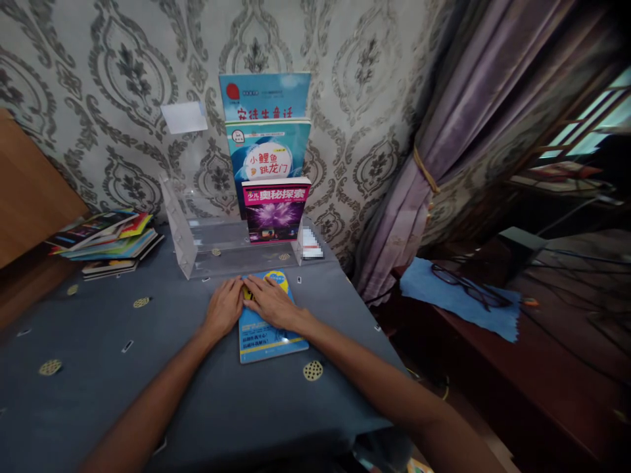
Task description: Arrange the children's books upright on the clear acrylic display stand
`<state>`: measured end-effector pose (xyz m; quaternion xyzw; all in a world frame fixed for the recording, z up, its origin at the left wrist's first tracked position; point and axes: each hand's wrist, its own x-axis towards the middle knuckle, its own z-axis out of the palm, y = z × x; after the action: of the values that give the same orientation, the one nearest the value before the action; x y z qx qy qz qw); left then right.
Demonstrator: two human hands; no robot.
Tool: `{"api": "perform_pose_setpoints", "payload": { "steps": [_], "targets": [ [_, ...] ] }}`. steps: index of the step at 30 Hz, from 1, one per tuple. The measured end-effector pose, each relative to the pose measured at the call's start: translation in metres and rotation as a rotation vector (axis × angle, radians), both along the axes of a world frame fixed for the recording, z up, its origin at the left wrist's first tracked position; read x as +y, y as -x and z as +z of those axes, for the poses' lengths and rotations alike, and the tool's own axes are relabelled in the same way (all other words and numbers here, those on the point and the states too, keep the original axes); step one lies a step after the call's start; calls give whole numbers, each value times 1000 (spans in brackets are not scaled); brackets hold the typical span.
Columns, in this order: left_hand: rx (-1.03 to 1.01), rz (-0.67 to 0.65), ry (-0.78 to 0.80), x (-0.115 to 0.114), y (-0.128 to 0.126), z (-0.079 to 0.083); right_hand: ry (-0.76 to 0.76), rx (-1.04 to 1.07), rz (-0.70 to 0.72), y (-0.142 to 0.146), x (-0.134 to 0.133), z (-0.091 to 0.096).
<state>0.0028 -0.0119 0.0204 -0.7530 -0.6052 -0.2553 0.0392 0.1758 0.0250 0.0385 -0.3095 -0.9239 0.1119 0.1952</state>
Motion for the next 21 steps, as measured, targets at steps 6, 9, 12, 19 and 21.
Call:
{"api": "perform_pose_setpoints", "payload": {
  "steps": [6, 9, 12, 19, 21],
  "targets": [
    [71, 33, 17, -3, -3, 6, 18, -57, -171, -25, 0, 5],
    [82, 40, 30, -4, -4, 8, 46, -61, -265, -43, 5, 4],
    [89, 38, 41, -4, -4, 9, 75, -47, -276, -55, 12, 1],
    [153, 12, 60, -2, -7, 20, 101, -2, -224, -59, 18, 0],
    [176, -42, 81, 3, -13, 24, 100, 9, -226, -58, 18, 1]
  ]
}}
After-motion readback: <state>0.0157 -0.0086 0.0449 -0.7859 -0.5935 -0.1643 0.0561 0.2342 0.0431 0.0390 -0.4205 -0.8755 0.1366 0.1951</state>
